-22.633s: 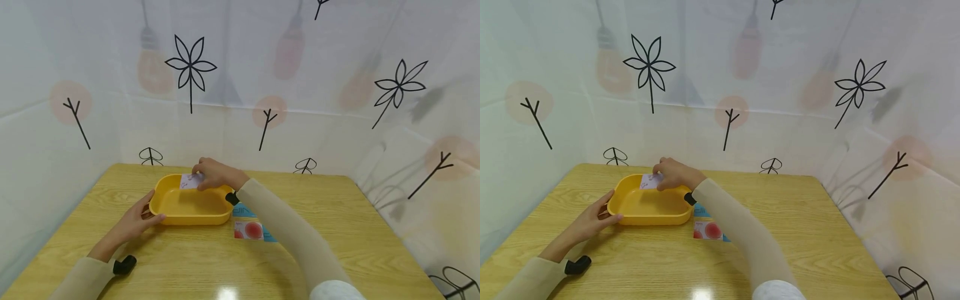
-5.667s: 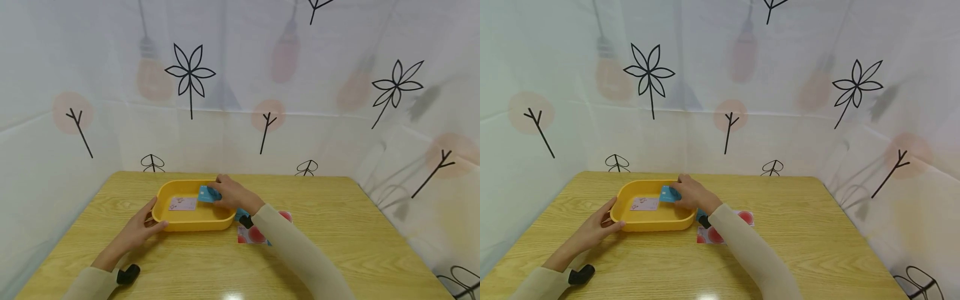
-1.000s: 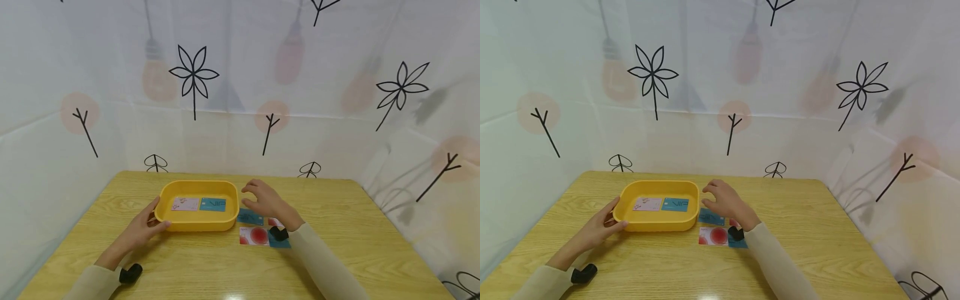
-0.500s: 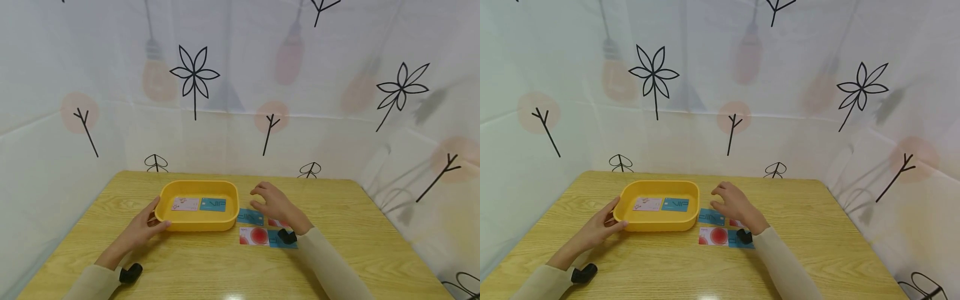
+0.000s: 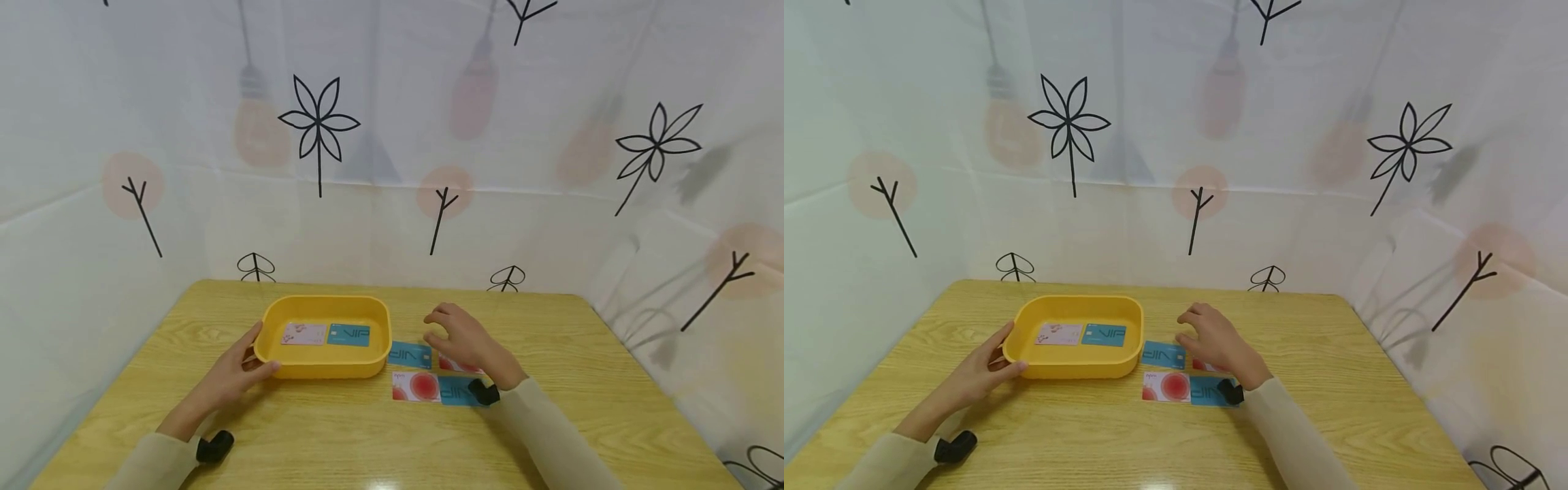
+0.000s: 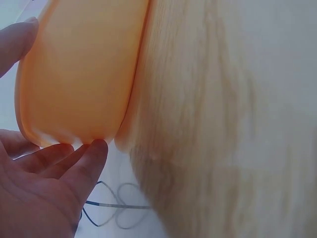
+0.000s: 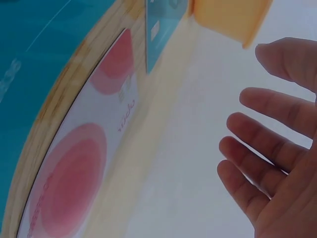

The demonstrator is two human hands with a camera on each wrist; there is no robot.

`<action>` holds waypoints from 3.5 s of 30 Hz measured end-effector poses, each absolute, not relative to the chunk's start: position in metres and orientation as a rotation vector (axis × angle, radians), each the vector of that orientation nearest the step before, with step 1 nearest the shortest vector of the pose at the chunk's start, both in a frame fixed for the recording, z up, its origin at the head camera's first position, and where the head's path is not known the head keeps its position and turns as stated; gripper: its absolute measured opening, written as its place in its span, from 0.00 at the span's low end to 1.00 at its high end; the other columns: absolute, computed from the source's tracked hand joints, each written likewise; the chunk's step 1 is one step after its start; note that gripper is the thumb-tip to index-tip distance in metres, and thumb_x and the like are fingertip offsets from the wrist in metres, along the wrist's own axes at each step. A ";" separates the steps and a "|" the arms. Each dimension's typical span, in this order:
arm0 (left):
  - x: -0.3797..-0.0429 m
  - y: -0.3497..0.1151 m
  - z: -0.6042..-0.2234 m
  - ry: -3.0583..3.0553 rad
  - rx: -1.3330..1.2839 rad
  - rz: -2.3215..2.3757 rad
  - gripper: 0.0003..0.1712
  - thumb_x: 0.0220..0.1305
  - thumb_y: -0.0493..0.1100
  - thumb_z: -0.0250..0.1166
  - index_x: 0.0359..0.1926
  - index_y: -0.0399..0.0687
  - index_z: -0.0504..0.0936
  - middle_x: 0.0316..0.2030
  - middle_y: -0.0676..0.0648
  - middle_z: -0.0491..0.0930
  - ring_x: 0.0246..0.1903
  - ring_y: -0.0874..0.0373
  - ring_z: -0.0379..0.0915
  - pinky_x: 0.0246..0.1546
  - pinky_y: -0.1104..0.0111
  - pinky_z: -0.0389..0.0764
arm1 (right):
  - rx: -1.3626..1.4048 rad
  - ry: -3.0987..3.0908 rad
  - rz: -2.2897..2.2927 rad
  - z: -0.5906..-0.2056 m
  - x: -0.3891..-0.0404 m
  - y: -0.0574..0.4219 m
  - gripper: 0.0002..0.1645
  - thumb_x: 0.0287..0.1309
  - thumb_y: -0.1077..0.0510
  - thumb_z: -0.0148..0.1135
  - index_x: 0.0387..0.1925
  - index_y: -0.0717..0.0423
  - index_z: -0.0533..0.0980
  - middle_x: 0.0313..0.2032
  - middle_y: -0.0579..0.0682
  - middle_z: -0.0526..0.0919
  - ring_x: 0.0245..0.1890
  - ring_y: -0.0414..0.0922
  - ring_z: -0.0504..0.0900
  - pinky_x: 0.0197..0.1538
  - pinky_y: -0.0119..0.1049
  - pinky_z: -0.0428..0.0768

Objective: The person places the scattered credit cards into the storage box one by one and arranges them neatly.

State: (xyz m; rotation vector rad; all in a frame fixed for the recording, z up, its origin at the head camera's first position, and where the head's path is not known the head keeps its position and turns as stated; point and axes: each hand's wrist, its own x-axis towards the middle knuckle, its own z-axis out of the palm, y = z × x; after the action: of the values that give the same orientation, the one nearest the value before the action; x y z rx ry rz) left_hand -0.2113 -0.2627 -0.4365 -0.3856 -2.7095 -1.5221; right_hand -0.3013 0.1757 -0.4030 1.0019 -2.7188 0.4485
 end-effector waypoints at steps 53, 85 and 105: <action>-0.210 -0.263 -0.431 -2.738 -0.362 -1.524 0.56 0.62 0.54 0.65 0.75 0.37 0.38 0.72 0.31 0.44 0.65 0.37 0.59 0.56 0.58 0.72 | 0.754 -3.153 0.669 -0.411 -0.302 0.238 0.33 0.48 0.50 0.74 0.53 0.61 0.76 0.41 0.51 0.76 0.40 0.48 0.72 0.49 0.47 0.76; -0.209 -0.262 -0.430 -2.748 -0.352 -1.517 0.56 0.62 0.54 0.65 0.75 0.38 0.38 0.72 0.31 0.45 0.65 0.37 0.59 0.57 0.58 0.72 | 0.845 -3.115 0.594 -0.415 -0.304 0.246 0.20 0.49 0.53 0.73 0.41 0.58 0.78 0.34 0.48 0.73 0.35 0.44 0.69 0.38 0.37 0.74; -0.209 -0.262 -0.430 -2.756 -0.344 -1.492 0.56 0.62 0.55 0.65 0.75 0.38 0.38 0.72 0.32 0.45 0.65 0.38 0.59 0.58 0.57 0.71 | 0.744 -3.144 0.745 -0.415 -0.303 0.242 0.23 0.46 0.57 0.75 0.41 0.56 0.72 0.32 0.49 0.73 0.34 0.45 0.70 0.38 0.38 0.72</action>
State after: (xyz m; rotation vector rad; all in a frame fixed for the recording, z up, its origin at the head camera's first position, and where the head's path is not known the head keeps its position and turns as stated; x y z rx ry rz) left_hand -0.2088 -0.2619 -0.4297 -0.3436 -2.7564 -1.4916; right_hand -0.3032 0.2423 -0.4154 0.7439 -3.1436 0.7455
